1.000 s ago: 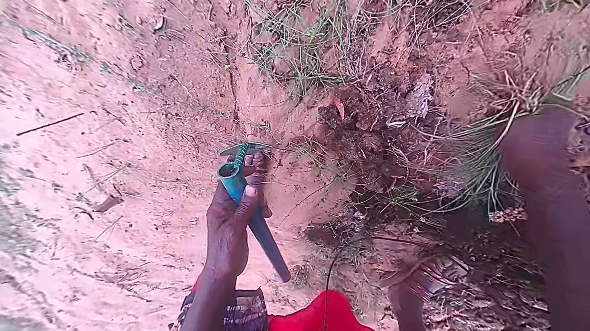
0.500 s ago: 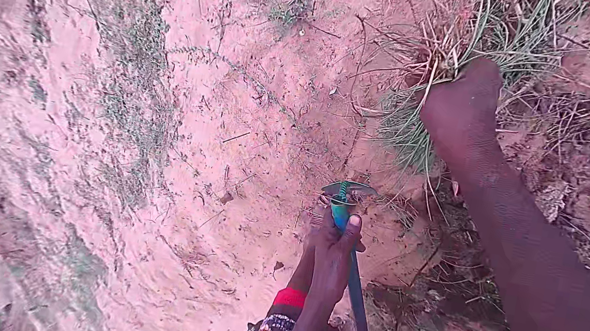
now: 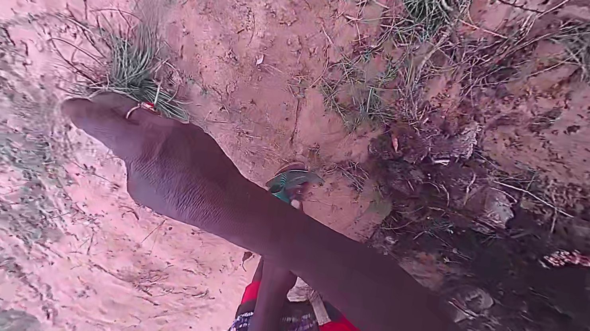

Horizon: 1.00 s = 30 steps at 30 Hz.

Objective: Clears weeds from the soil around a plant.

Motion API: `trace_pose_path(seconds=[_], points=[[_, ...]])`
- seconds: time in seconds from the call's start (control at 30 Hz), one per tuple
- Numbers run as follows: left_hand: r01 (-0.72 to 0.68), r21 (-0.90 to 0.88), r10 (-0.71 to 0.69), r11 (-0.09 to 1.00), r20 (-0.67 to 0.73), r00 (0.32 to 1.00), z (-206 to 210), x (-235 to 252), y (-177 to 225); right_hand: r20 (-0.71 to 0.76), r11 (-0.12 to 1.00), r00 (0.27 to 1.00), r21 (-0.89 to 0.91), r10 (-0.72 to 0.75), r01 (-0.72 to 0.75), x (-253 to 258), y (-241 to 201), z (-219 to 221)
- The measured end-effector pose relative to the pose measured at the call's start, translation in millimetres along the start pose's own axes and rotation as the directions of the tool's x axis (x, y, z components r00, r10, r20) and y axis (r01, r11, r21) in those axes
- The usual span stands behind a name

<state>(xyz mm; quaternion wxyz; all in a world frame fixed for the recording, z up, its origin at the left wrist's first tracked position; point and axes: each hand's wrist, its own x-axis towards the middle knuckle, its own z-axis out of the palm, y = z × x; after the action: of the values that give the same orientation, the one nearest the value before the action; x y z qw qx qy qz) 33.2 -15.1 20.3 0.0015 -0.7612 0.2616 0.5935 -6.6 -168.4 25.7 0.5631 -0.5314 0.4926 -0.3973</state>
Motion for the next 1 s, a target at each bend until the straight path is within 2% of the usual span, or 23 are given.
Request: trace_pose_path(seconds=[0.07, 0.1, 0.17, 0.2, 0.27, 0.33, 0.43, 0.5, 0.57, 0.73, 0.8, 0.87, 0.9, 0.93, 1.0], points=[[-0.149, -0.204, 0.144, 0.967, -0.044, 0.989, 7.5, 17.2, -15.8, -0.322, 0.995, 0.946, -0.097, -0.035, 0.004, -37.2, 44.3, -25.5], [-0.177, -0.243, 0.173, 0.954, -0.038, 0.984, 10.3, 22.3, -17.1, -0.449, 0.983, 0.893, -0.171, -0.021, -0.063, -61.0, 68.4, -49.2], [-0.187, -0.272, 0.193, 0.944, -0.005, 0.981, 11.5, 27.2, -17.7, -0.629, 0.921, 0.774, -0.259, 0.069, -0.292, -116.8, 115.1, -110.8], [-0.196, -0.265, 0.205, 0.944, 0.005, 0.979, 11.8, 28.1, -17.5, -0.719, 0.868, 0.689, -0.282, 0.09, -0.408, -145.9, 139.4, -144.4], [-0.221, -0.244, 0.232, 0.944, 0.017, 0.973, 12.6, 28.0, -17.1, -0.832, 0.726, 0.534, -0.272, 0.153, -0.632, -211.4, 177.4, -210.6], [-0.225, -0.233, 0.236, 0.946, 0.02, 0.972, 14.9, 25.7, -18.3, -0.878, 0.543, 0.399, -0.206, 0.266, -0.814, -277.8, 192.8, -265.6], [-0.239, -0.219, 0.25, 0.946, 0.021, 0.968, 19.3, 26.0, -16.5, -0.854, 0.28, 0.251, -0.13, 0.455, -0.951, -348.7, 195.5, -315.5], [-0.243, -0.221, 0.255, 0.945, 0.023, 0.967, 23.1, 24.7, -17.3, -0.815, 0.237, 0.249, -0.142, 0.524, -0.961, -380.9, 204.1, -326.3], [-0.243, -0.215, 0.256, 0.946, 0.035, 0.966, 27.5, 23.1, -17.4, -0.782, 0.254, 0.277, -0.157, 0.559, -0.954, -393.6, 214.2, -326.7], [-0.254, -0.165, 0.267, 0.953, 0.061, 0.962, 36.4, 19.6, -17.4, -0.776, 0.205, 0.281, -0.198, 0.564, -0.959, -369.6, 240.9, -322.3], [-0.269, -0.153, 0.283, 0.951, 0.082, 0.956, 38.0, 19.5, -18.6, -0.776, 0.214, 0.344, -0.271, 0.529, -0.939, -360.4, 251.4, -320.3], [-0.283, -0.134, 0.298, 0.95, 0.101, 0.949, 36.5, 20.1, -21.3, -0.771, 0.278, 0.41, -0.308, 0.487, -0.91, -357.7, 255.2, -314.1], [-0.288, -0.13, 0.302, 0.949, 0.106, 0.947, 36.2, 20.7, -22.6, -0.791, 0.345, 0.436, -0.302, 0.43, -0.888, -359.6, 258.5, -312.1], [-0.292, -0.126, 0.306, 0.948, 0.105, 0.946, 36.5, 20.5, -23.8, -0.824, 0.456, 0.446, -0.267, 0.349, -0.849, -363.2, 264.0, -311.6], [-0.301, -0.115, 0.313, 0.947, 0.101, 0.944, 37.6, 21.1, -26.4, -0.891, 0.733, 0.391, -0.105, 0.231, -0.672, -369.2, 282.2, -318.9]])
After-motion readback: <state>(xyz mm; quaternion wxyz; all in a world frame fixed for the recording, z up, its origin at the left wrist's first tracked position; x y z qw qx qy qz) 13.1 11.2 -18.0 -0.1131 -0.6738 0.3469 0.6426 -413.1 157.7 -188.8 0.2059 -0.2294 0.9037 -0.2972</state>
